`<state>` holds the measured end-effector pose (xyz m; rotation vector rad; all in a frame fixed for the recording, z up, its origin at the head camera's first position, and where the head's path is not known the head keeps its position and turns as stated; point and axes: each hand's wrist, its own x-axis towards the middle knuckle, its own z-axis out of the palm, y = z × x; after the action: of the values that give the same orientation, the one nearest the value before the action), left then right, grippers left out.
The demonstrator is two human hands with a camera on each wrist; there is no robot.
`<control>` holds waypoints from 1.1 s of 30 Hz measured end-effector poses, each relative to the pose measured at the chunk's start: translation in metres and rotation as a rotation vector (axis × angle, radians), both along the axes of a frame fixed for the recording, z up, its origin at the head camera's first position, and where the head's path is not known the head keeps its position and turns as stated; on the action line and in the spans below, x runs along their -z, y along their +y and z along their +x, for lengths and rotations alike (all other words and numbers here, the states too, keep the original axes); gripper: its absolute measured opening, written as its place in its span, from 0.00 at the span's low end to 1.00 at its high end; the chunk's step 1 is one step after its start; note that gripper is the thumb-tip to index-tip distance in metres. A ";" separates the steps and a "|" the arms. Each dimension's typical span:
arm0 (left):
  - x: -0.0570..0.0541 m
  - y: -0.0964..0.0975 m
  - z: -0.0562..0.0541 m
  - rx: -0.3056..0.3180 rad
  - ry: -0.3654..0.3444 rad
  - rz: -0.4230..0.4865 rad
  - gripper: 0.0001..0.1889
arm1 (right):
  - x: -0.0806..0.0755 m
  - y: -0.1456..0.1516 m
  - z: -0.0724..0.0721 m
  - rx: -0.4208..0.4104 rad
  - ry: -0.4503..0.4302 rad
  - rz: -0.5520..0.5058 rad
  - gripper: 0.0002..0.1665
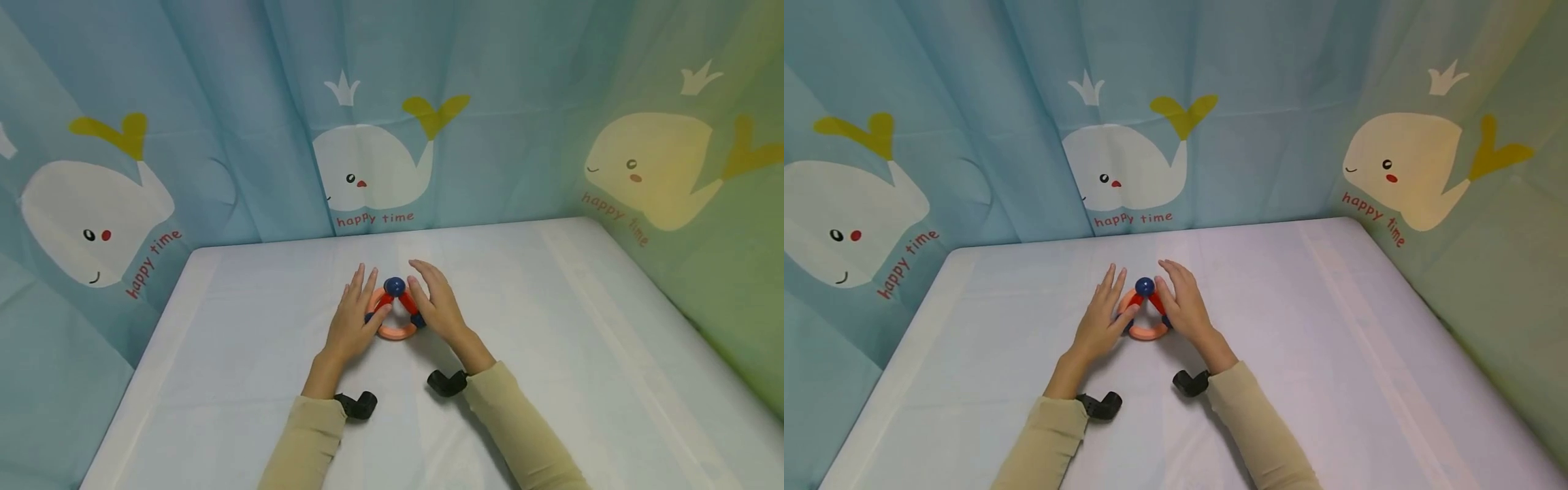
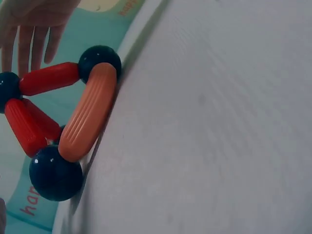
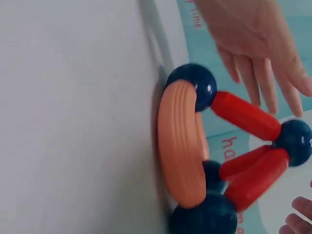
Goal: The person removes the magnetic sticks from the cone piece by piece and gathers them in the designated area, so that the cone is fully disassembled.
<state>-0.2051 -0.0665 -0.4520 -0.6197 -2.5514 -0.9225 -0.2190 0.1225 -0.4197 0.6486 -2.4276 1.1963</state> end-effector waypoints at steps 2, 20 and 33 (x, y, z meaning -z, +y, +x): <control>0.001 0.001 0.000 0.013 -0.016 0.050 0.36 | -0.001 -0.001 0.000 -0.011 0.006 -0.030 0.24; 0.013 0.013 0.003 0.030 0.045 0.299 0.31 | 0.001 -0.008 0.000 -0.110 0.022 -0.186 0.19; 0.014 0.019 0.003 -0.028 0.134 0.292 0.20 | -0.032 -0.017 0.022 -0.202 -0.108 -0.165 0.22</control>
<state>-0.2022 -0.0478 -0.4660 -0.5371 -2.2453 -1.1735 -0.1970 0.1054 -0.3880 0.8126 -2.3604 1.5299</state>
